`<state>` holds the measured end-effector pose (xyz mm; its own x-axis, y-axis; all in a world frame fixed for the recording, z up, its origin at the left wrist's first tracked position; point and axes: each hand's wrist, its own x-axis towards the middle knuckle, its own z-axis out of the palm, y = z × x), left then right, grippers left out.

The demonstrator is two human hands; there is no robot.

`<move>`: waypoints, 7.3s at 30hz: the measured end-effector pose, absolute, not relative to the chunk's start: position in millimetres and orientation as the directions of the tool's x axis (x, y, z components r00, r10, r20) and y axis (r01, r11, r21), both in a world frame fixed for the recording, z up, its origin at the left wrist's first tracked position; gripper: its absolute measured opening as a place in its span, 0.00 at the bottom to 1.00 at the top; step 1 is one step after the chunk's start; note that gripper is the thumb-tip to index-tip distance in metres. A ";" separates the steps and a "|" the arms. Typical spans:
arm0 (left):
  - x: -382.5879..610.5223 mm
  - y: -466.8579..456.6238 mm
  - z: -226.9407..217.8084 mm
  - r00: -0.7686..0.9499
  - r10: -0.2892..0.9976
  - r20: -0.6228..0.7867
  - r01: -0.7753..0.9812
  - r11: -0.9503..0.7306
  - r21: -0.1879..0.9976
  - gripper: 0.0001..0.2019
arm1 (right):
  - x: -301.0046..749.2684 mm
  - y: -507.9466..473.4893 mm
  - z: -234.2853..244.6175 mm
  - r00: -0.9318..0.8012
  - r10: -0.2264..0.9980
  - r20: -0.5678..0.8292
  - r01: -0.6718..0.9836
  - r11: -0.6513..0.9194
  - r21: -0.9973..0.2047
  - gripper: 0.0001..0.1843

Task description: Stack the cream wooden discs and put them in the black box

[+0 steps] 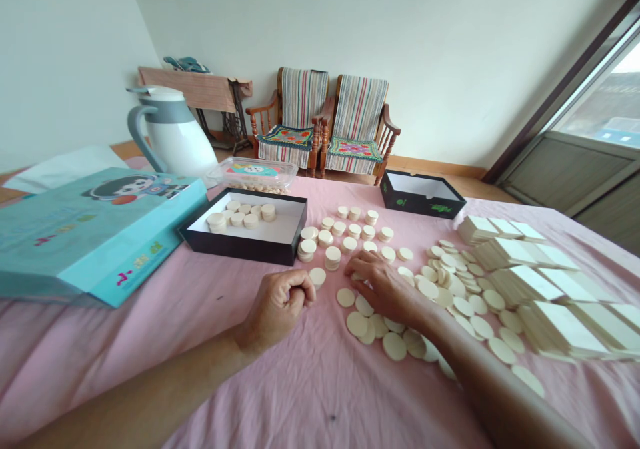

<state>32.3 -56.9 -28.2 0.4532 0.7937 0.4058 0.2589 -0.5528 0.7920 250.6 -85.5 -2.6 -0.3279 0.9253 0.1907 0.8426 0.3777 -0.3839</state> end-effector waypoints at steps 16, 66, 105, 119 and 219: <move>32.8 -55.5 -26.8 0.442 0.797 0.412 0.282 -0.560 0.779 0.13 | 235.1 -106.2 7.2 -0.514 0.849 0.120 0.805 0.526 -0.275 0.17; 34.7 -62.3 -30.7 0.523 0.532 0.666 0.293 -0.846 0.446 0.13 | 282.6 -117.1 30.1 -0.219 0.970 0.105 0.887 0.242 -0.394 0.07; 36.9 -59.3 -32.6 0.533 0.568 0.628 0.353 -0.823 0.445 0.13 | 331.5 -147.6 2.0 -0.152 0.914 0.376 0.943 0.249 -0.223 0.10; 34.3 -59.3 -33.1 0.541 0.548 0.638 0.333 -0.836 0.435 0.13 | 308.7 -153.0 0.0 -0.354 0.921 0.164 0.921 0.374 -0.114 0.05; 32.0 -58.1 -27.1 0.542 0.550 0.635 0.257 -0.828 0.498 0.14 | 373.2 -71.0 -15.3 0.154 0.933 0.324 0.934 -0.031 -0.356 0.13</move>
<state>32.0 -58.1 -27.1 0.5423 0.5502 0.6349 0.2573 -0.8282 0.4979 373.2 -71.0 -15.3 0.1543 0.9334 0.3241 0.9341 -0.0309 -0.3556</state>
